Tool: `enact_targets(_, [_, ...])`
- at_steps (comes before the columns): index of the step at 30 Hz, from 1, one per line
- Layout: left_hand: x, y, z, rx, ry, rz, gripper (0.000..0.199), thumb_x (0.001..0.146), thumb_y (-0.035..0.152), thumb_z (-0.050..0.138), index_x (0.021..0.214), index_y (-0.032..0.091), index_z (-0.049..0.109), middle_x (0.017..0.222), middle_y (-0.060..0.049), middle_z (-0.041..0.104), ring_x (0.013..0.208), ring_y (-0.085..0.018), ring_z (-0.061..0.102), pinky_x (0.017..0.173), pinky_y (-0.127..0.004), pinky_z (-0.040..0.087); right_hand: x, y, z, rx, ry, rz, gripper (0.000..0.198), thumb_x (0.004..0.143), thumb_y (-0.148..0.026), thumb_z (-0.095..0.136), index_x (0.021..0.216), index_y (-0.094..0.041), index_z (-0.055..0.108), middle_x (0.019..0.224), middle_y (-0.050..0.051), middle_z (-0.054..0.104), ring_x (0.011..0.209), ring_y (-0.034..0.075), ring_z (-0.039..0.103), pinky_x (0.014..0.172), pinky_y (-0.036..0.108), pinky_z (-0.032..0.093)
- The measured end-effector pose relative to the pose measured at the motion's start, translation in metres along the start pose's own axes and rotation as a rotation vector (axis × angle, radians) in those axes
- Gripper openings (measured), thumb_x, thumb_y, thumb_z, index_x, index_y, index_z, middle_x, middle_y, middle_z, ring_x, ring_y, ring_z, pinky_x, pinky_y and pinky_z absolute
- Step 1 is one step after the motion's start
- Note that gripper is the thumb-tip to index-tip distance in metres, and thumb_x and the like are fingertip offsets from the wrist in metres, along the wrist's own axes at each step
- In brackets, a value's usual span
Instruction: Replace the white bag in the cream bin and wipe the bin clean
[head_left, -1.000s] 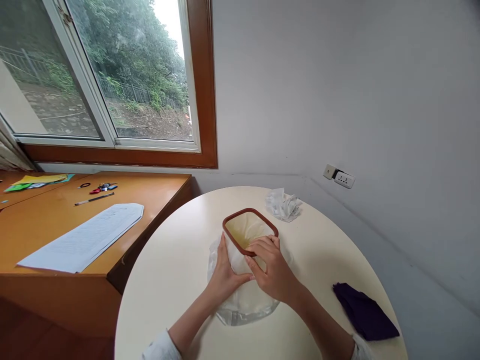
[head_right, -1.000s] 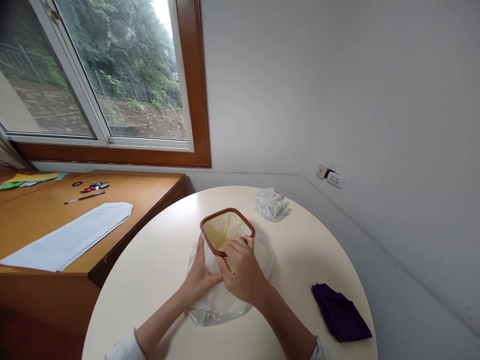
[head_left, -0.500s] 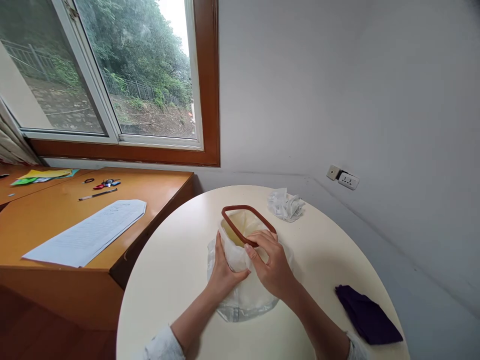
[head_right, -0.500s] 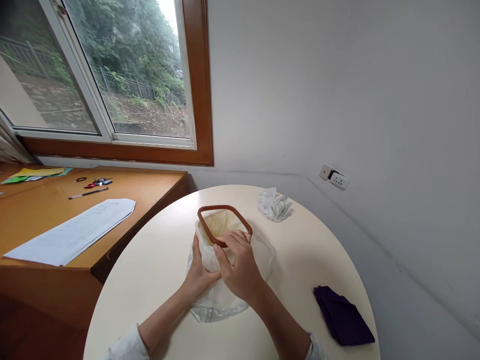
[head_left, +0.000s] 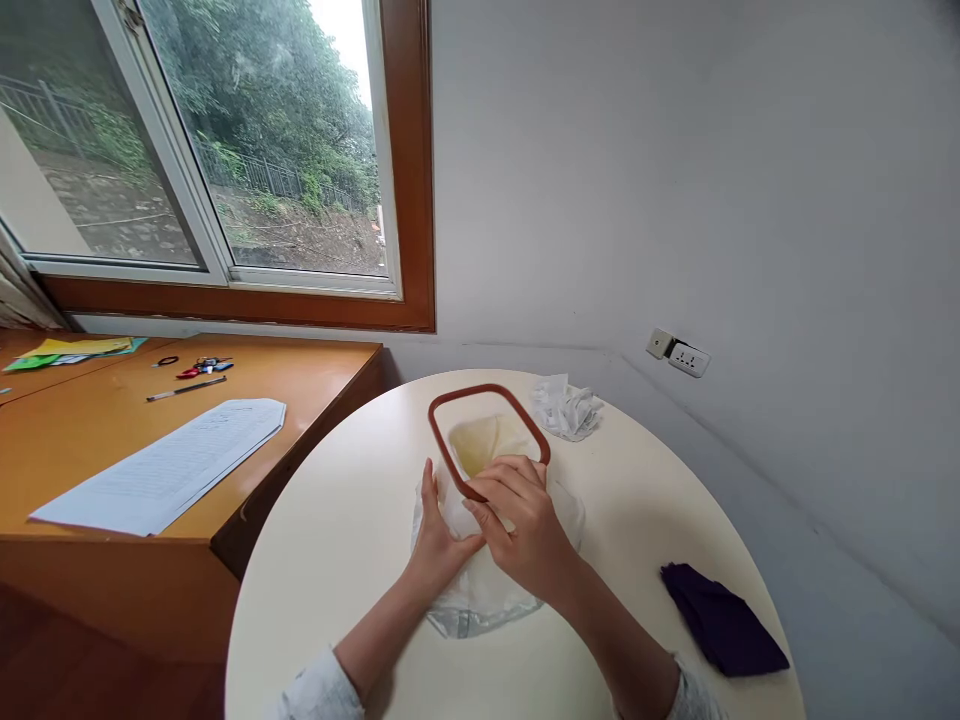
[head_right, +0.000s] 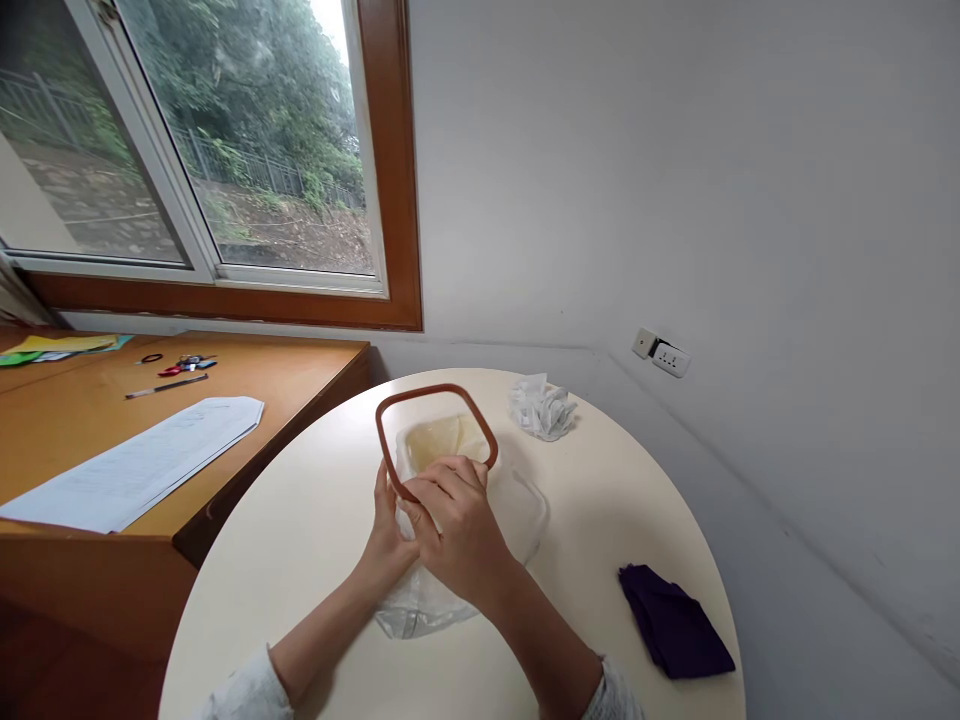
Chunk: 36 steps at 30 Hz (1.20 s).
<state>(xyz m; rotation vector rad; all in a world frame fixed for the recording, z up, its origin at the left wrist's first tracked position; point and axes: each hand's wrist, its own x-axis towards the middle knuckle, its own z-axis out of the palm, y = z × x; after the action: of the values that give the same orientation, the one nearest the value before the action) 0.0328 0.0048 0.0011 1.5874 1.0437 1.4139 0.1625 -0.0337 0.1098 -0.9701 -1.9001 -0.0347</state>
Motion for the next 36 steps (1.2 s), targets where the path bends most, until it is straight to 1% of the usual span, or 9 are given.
enact_targets(4, [0.001,-0.002,-0.001,-0.001,-0.017,-0.035,0.115,0.056,0.03,0.077,0.139,0.032,-0.003,0.141,-0.01,0.024,0.132,-0.03,0.024,0.106,-0.05,0.024,0.001,0.02,-0.018,-0.14,0.142,-0.002,0.013,0.082,-0.016,0.051,0.089,-0.019,0.061,0.084,0.004,0.066,0.09,0.02,0.054,0.083,0.037,0.037])
enact_targets(8, [0.002,-0.002,-0.003,0.04,-0.03,-0.054,0.116,0.056,0.033,0.078,0.139,0.034,-0.003,0.142,-0.01,0.022,0.132,-0.03,0.024,0.106,-0.049,0.025,-0.014,0.073,-0.044,-0.335,0.168,0.126,0.016,0.084,-0.024,0.049,0.09,-0.019,0.063,0.087,0.006,0.066,0.091,0.022,0.053,0.082,0.038,0.036])
enact_targets(12, [0.002,-0.001,-0.004,0.041,-0.048,-0.069,0.114,0.057,0.034,0.077,0.139,0.035,-0.003,0.143,-0.01,0.021,0.132,-0.03,0.023,0.106,-0.049,0.023,-0.052,0.129,-0.058,-0.484,0.037,0.348,0.025,0.086,-0.031,0.044,0.087,-0.018,0.065,0.085,0.008,0.067,0.09,0.023,0.054,0.08,0.038,0.035])
enact_targets(16, [0.001,-0.002,-0.004,0.058,-0.071,-0.073,0.111,0.061,0.034,0.075,0.139,0.035,-0.005,0.145,-0.011,0.018,0.134,-0.029,0.019,0.107,-0.05,0.022,-0.094,0.161,-0.061,-0.571,-0.153,0.518,0.029,0.085,-0.033,0.042,0.085,-0.018,0.066,0.087,0.01,0.067,0.092,0.025,0.055,0.079,0.037,0.034])
enact_targets(19, [0.0,-0.002,-0.004,0.082,-0.068,-0.077,0.109,0.063,0.034,0.074,0.139,0.034,-0.004,0.145,-0.011,0.019,0.134,-0.029,0.017,0.107,-0.05,0.022,-0.113,0.17,-0.061,-0.604,-0.276,0.624,0.027,0.085,-0.031,0.041,0.089,-0.018,0.065,0.092,0.01,0.067,0.091,0.024,0.056,0.083,0.038,0.032])
enact_targets(22, [0.0,0.0,-0.003,0.083,-0.071,-0.078,0.108,0.063,0.034,0.073,0.139,0.034,-0.003,0.144,-0.011,0.021,0.134,-0.028,0.02,0.106,-0.049,0.023,-0.121,0.174,-0.061,-0.611,-0.327,0.695,0.027,0.085,-0.029,0.039,0.088,-0.018,0.063,0.093,0.008,0.066,0.086,0.022,0.057,0.085,0.038,0.031])
enact_targets(28, [0.002,0.003,-0.003,0.074,-0.085,-0.085,0.103,0.064,0.034,0.072,0.138,0.033,0.001,0.145,-0.01,0.021,0.133,-0.028,0.023,0.106,-0.047,0.025,-0.128,0.177,-0.06,-0.594,-0.354,0.765,0.025,0.082,-0.029,0.041,0.075,-0.018,0.062,0.09,0.007,0.064,0.085,0.022,0.056,0.084,0.039,0.032])
enact_targets(33, [0.004,0.004,-0.005,0.08,-0.117,-0.08,0.1,0.065,0.034,0.071,0.138,0.032,0.002,0.145,-0.01,0.02,0.132,-0.028,0.023,0.106,-0.047,0.026,-0.13,0.176,-0.061,-0.588,-0.361,0.807,0.025,0.08,-0.034,0.043,0.083,-0.02,0.063,0.1,0.008,0.063,0.094,0.025,0.055,0.087,0.043,0.029])
enact_targets(36, [0.004,0.005,-0.005,0.069,-0.126,-0.086,0.098,0.066,0.034,0.071,0.138,0.031,0.004,0.144,-0.011,0.022,0.131,-0.028,0.026,0.105,-0.047,0.027,-0.125,0.172,-0.059,-0.622,-0.304,0.78,0.028,0.081,-0.036,0.042,0.091,-0.02,0.063,0.107,0.009,0.061,0.101,0.026,0.053,0.089,0.042,0.028])
